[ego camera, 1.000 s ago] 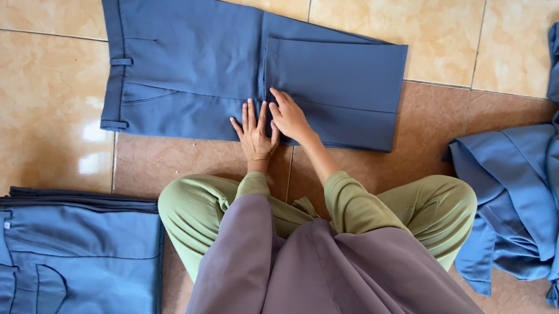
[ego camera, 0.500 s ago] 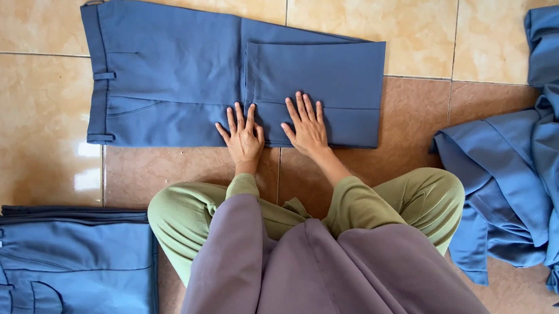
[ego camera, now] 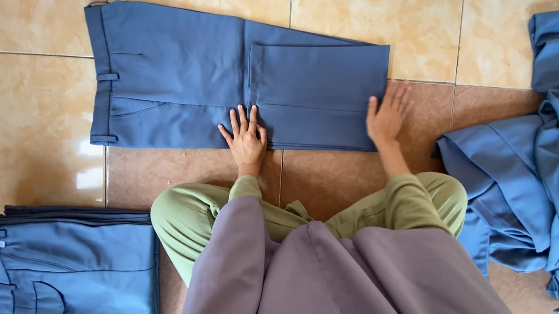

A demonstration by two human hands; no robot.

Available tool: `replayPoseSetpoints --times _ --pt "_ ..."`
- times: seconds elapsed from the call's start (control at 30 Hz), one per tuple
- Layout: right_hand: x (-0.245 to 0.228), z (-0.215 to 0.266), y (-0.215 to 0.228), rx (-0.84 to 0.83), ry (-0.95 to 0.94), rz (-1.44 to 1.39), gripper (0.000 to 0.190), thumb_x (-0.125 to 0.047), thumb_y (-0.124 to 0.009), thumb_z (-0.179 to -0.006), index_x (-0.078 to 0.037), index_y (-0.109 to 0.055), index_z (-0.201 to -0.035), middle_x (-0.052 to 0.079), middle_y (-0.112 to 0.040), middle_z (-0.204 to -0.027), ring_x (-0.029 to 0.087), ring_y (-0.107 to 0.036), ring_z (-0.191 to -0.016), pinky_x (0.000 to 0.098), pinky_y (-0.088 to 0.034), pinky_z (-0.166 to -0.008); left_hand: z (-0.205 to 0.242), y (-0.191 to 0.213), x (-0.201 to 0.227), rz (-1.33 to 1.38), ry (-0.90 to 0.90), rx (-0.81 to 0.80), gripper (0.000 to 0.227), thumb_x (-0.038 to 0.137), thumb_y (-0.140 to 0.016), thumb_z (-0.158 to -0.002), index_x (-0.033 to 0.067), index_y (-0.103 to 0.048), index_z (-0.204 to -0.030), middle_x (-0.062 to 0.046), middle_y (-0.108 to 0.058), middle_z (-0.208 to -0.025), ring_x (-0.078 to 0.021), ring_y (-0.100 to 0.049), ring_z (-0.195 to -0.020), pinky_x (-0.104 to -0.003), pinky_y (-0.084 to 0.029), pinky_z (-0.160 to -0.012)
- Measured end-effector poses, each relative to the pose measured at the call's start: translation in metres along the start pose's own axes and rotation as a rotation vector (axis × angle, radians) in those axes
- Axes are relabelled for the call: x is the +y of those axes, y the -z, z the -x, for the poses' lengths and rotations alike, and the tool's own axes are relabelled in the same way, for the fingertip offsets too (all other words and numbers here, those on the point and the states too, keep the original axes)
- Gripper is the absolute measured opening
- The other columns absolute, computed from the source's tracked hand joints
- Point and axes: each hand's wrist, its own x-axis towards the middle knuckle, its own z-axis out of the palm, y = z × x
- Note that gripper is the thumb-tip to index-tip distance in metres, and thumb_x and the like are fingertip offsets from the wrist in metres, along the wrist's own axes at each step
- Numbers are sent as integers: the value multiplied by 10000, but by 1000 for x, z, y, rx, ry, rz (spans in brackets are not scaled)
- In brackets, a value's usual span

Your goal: Folding blue trousers into neat rectangles on the floor and stacking them.

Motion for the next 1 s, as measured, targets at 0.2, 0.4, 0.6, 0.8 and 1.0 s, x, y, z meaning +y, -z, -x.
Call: replayPoseSetpoints --times 0.2,0.4,0.6,0.8,1.0 --pt "-174 43 -1 9 528 -180 739 -465 -643 -933 -78 -469 -1538 320 -341 -1583 499 -295 -1477 749 -232 -1113 -2 9 2 6 35 -170 636 497 -367 -1017 323 -298 -1625 -47 -325 -1671 -268 -242 -1557 -668 -123 -1205" --pt "-224 64 -50 -333 747 -115 728 -598 -351 -1012 -272 -221 -1650 109 -147 -1721 304 -152 -1581 648 -59 -1232 -1 -1 -4 13 71 -283 608 479 -305 -1057 338 -217 -1641 -82 -210 -1707 -264 -154 -1580 -654 -56 -1229" --pt "-172 0 14 -244 592 -15 673 -537 -460 -1040 -276 -281 -1634 194 -286 -1663 389 -254 -1534 688 -193 -1188 -5 16 5 31 68 -218 656 475 -376 -1011 329 -253 -1638 -106 -249 -1692 -283 -192 -1572 -667 -106 -1209" --pt "-66 -42 13 -276 71 3 652 -590 -304 -1091 -280 -245 -1662 182 -129 -1714 347 -96 -1582 638 -31 -1232 -5 14 4 31 63 -211 653 487 -380 -1009 346 -254 -1634 -109 -241 -1693 -286 -185 -1573 -672 -102 -1208" --pt "-41 -15 15 -102 -70 -180 608 -450 -407 -1135 -166 -278 -1656 218 -139 -1683 375 -164 -1562 535 -114 -1266 -5 16 6 16 63 -207 660 486 -375 -997 345 -262 -1633 -105 -256 -1691 -278 -195 -1571 -666 -109 -1207"
